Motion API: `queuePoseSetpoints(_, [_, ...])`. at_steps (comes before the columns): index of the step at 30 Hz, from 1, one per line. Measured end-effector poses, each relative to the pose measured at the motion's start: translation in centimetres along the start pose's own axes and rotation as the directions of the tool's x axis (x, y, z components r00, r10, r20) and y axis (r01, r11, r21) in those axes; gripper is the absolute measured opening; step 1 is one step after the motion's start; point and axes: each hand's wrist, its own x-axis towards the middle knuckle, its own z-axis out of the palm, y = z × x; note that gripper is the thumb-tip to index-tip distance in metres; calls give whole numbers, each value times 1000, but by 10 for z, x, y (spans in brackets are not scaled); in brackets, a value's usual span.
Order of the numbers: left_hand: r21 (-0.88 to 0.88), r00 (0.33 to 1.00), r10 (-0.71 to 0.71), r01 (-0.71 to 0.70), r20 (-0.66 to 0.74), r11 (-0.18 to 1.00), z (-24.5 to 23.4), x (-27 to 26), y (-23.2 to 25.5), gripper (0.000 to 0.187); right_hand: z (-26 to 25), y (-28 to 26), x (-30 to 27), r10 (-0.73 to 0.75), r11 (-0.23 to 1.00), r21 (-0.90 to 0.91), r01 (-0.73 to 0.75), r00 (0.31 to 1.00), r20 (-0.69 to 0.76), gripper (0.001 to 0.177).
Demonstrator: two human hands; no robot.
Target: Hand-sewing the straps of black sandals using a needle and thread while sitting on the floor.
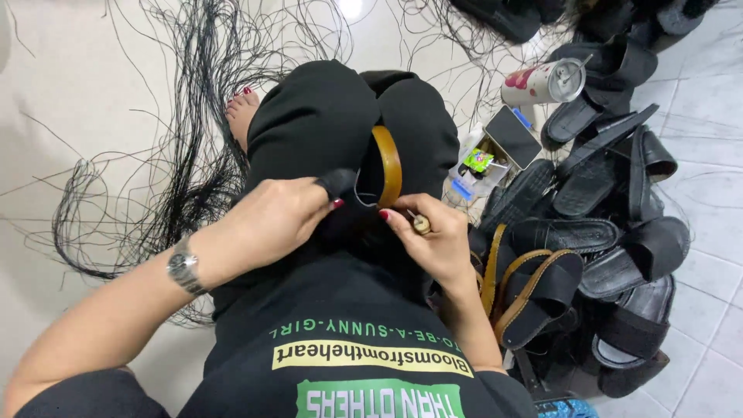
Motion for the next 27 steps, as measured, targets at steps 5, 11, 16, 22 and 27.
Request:
queuePoseSetpoints(5, [129, 746, -454, 452, 488, 882, -42, 20, 31, 53, 8, 5, -9, 51, 993, 112, -49, 998, -21, 10])
queuePoseSetpoints(11, [-954, 947, -241, 254, 212, 159, -1, 41, -2, 37, 28, 7, 1, 74, 941, 337, -45, 994, -75, 18])
queuePoseSetpoints(16, [-999, 909, -416, 37, 18, 36, 45, 59, -5, 31, 32, 13, 5, 125, 915, 395, -76, 987, -101, 19])
queuePoseSetpoints(22, [-998, 882, -468, -40, -53, 37, 59, 65, -6, 24, 36, 24, 0, 115, 907, 418, -42, 982, -152, 16])
queuePoseSetpoints(27, [-902, 930, -270, 325, 250, 284, 18, 18, -5, 25, -7, -20, -6, -78, 910, 414, 4, 984, 162, 14])
